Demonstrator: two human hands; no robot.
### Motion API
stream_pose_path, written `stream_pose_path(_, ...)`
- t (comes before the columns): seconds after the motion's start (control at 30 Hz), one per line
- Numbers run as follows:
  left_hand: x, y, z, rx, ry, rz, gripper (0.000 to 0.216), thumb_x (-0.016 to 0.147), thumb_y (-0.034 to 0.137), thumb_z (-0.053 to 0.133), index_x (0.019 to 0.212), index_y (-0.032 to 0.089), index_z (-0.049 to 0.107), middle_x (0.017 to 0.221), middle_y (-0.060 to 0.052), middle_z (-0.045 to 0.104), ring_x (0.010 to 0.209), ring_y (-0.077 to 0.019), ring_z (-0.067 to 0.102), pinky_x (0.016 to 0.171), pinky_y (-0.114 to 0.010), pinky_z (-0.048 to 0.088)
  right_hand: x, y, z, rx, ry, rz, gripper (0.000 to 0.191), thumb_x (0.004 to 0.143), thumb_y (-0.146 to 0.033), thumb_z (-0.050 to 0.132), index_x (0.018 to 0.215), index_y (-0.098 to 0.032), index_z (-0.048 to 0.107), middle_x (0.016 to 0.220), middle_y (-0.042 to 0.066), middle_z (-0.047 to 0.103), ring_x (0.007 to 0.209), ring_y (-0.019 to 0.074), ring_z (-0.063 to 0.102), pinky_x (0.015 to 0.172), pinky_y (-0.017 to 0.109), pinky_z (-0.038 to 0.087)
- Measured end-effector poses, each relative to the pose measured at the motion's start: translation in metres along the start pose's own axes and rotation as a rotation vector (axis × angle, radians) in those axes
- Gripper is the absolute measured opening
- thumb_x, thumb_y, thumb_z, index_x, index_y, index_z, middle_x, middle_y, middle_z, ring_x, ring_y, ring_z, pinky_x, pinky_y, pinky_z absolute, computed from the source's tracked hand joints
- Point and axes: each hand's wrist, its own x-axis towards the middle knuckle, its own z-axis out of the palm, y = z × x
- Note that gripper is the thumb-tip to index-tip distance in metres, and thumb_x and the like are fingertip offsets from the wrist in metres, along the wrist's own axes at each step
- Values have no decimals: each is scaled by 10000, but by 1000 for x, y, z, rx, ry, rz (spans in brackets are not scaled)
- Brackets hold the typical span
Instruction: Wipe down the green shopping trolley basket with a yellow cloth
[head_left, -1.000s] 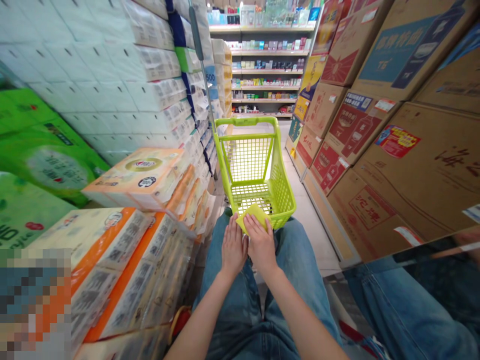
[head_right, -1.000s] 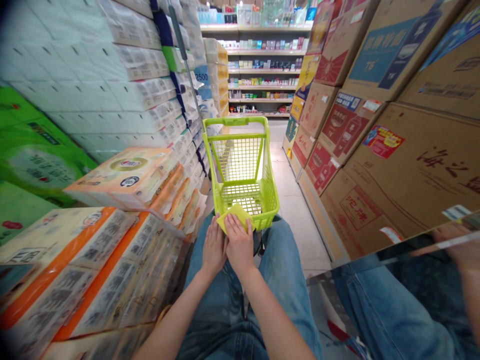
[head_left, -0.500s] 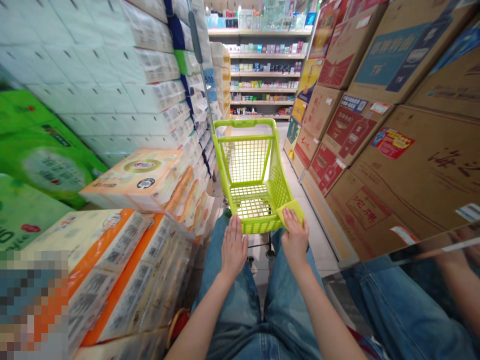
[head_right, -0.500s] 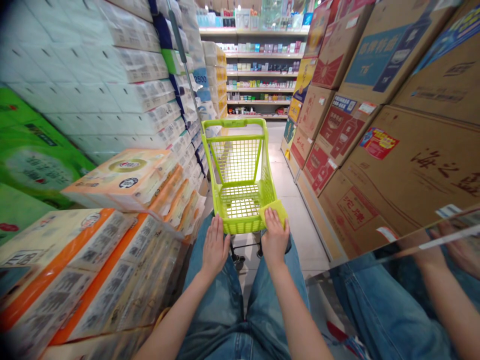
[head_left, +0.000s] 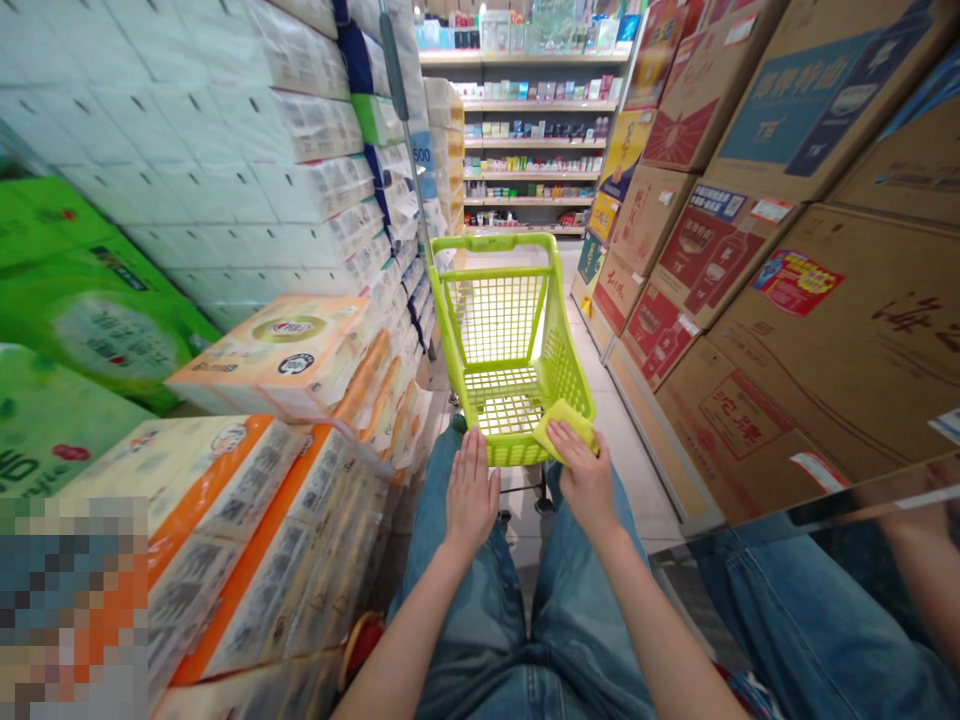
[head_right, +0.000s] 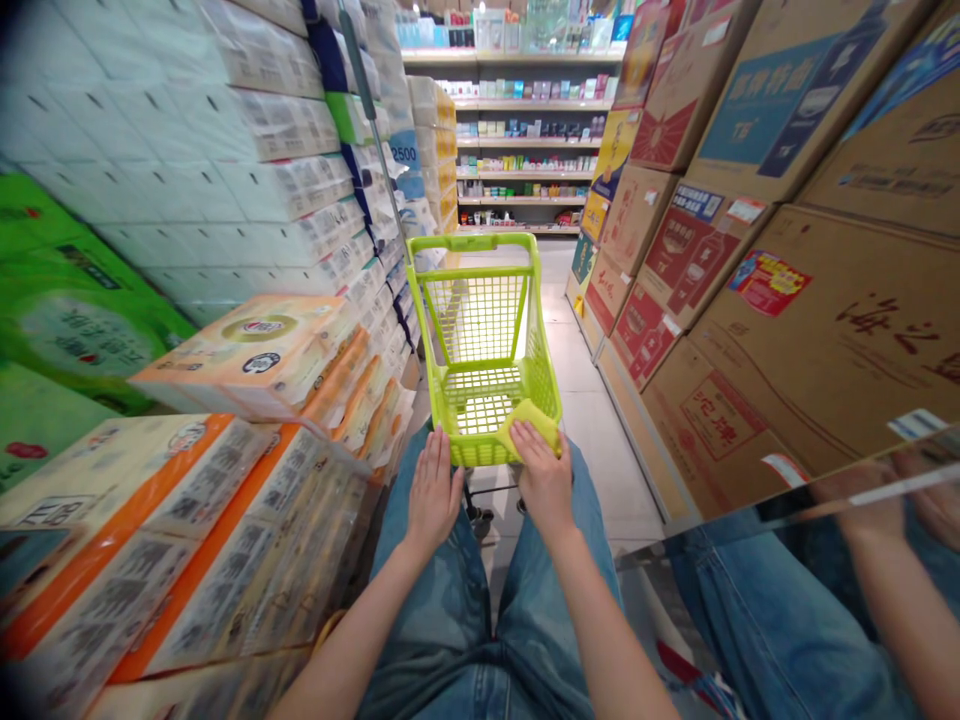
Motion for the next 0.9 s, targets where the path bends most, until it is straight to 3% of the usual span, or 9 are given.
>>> stream_pose_path(0.1,0,1,1,1,1,-3,674,995,276,349,1558,190,-11,1609,-122,229,1491,-246,188,1180,-494,304,-2,38,-8,-26,121,112,690,744,4,368,1350,-277,546,1348,41,617,1306,192,524,1150,543,218)
stream_pose_path(0.17,0,1,3,1,8,-4,674,995,280,347,1558,189,-12,1609,-124,227,1489,-250,196,1176,-497,311,0,40,-3,-40,175,165,692,723,3,377,1340,-252,559,1343,55,621,1312,205,519,1142,543,250)
stream_pose_path(0.27,0,0,4,3,13,-14,675,994,279,350,1558,186,-10,1608,-126,229,1489,-247,195,1178,-494,306,5,2,16,-71,164,193,693,720,12,389,1364,-194,539,1379,82,588,1340,222,486,1151,513,255)
stream_pose_path(0.4,-1,-3,3,-26,1,-14,662,990,260,353,1560,192,22,1606,-127,239,1491,-243,189,1175,-494,309,10,-72,43,3,12,47,639,778,11,393,1373,-180,527,1408,62,564,1351,182,470,1198,434,169)
stream_pose_path(0.5,-2,-5,1,-34,-14,-2,640,987,240,350,1559,196,68,1606,-124,245,1492,-244,186,1173,-497,313,10,-91,47,50,-36,-39,608,818,-9,403,1390,-186,507,1425,49,548,1361,162,454,1209,411,128)
stream_pose_path(0.6,-1,-4,0,-2,-5,7,650,990,255,355,1560,186,50,1601,-133,254,1491,-249,192,1175,-499,305,8,-68,32,61,-68,-98,643,804,9,388,1393,-221,501,1409,33,565,1346,152,472,1209,431,106)
stream_pose_path(0.8,0,0,2,13,0,0,679,994,278,354,1559,191,-13,1612,-121,225,1491,-247,192,1181,-487,299,10,29,-11,-85,54,-32,658,761,6,380,1345,-242,551,1341,40,625,1277,175,548,1162,459,219)
stream_pose_path(0.9,1,0,3,-3,5,-12,669,994,279,348,1560,204,-3,1613,-114,224,1491,-245,195,1182,-489,296,18,55,-21,-136,46,-48,649,751,8,382,1313,-252,574,1314,33,646,1262,181,561,1153,472,223)
